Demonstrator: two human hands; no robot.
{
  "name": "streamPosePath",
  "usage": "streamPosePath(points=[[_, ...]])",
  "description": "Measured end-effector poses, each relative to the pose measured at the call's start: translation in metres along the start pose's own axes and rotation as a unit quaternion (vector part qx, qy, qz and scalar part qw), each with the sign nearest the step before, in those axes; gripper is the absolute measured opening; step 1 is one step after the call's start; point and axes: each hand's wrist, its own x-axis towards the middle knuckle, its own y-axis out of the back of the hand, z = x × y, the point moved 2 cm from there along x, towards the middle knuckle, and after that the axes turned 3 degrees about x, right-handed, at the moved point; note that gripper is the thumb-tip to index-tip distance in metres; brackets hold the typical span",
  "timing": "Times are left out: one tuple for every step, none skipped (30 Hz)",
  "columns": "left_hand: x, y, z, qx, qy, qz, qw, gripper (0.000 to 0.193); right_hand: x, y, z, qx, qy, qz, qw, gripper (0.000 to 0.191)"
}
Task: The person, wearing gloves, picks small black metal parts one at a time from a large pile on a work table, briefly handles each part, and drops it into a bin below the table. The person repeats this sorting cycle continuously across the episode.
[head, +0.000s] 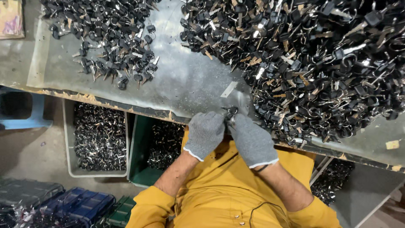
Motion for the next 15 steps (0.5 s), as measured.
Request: streamPosePath(points=[[-0.002, -0.002, 0.000, 0.006, -0.004, -0.007, 1.000, 0.009, -0.002, -0.008, 0.000, -0.025, -0.032, -0.023, 0.999, 0.024], [-0.003, -0.005, -0.001, 0.019, -0.011, -0.011, 1.000, 0.009, -0.001, -0.014, 0.000, -0.050, -0.063, -0.045, 0.996, 0.026], [-0.005, -0.007, -0.002, 0.032, -0.019, -0.015, 0.999, 0.009, 0.001, -0.018, 0.001, -0.074, -0.095, -0.066, 0.991, 0.027], [-0.006, -0.009, -0.002, 0.044, -0.026, -0.021, 0.998, 0.010, 0.004, -0.019, 0.001, -0.054, -0.114, -0.083, 0.989, 0.027], [-0.006, -0.010, -0.002, 0.038, -0.028, -0.024, 0.999, 0.009, 0.009, -0.018, 0.003, -0.034, -0.134, -0.100, 0.985, 0.027], [-0.007, -0.011, -0.002, 0.032, -0.028, -0.025, 0.999, 0.009, 0.013, -0.014, 0.004, -0.015, -0.152, -0.119, 0.981, 0.027], [-0.007, -0.011, -0.002, 0.028, -0.028, -0.023, 0.999, 0.009, 0.019, -0.010, 0.004, -0.002, -0.141, -0.168, 0.976, 0.029], [-0.006, -0.010, -0.002, 0.017, -0.026, -0.021, 0.999, 0.009, 0.025, -0.004, 0.006, 0.010, -0.128, -0.216, 0.968, 0.030], [-0.006, -0.009, -0.002, 0.007, -0.025, -0.017, 1.000, 0.010, 0.028, 0.003, 0.008, 0.022, -0.113, -0.262, 0.958, 0.032], [-0.005, -0.007, -0.002, -0.002, -0.026, -0.013, 1.000, 0.013, 0.030, 0.011, 0.008, 0.053, -0.074, -0.236, 0.967, 0.035], [-0.004, -0.005, -0.002, -0.004, -0.016, -0.008, 1.000, 0.010, 0.030, 0.017, 0.007, 0.085, -0.035, -0.209, 0.974, 0.038], [-0.004, -0.003, -0.001, -0.007, -0.007, -0.004, 1.000, 0.008, 0.028, 0.021, 0.005, 0.116, 0.002, -0.180, 0.977, 0.041], [-0.003, -0.002, -0.001, -0.011, 0.003, 0.002, 1.000, 0.009, 0.025, 0.022, 0.004, 0.084, -0.035, -0.153, 0.984, 0.049], [-0.001, 0.000, -0.001, -0.011, 0.000, 0.009, 1.000, 0.009, 0.019, 0.020, 0.002, 0.049, -0.073, -0.133, 0.987, 0.063], [0.000, 0.001, 0.001, -0.012, 0.003, 0.012, 1.000, 0.009, 0.013, 0.017, -0.001, 0.015, -0.112, -0.120, 0.986, 0.080]])
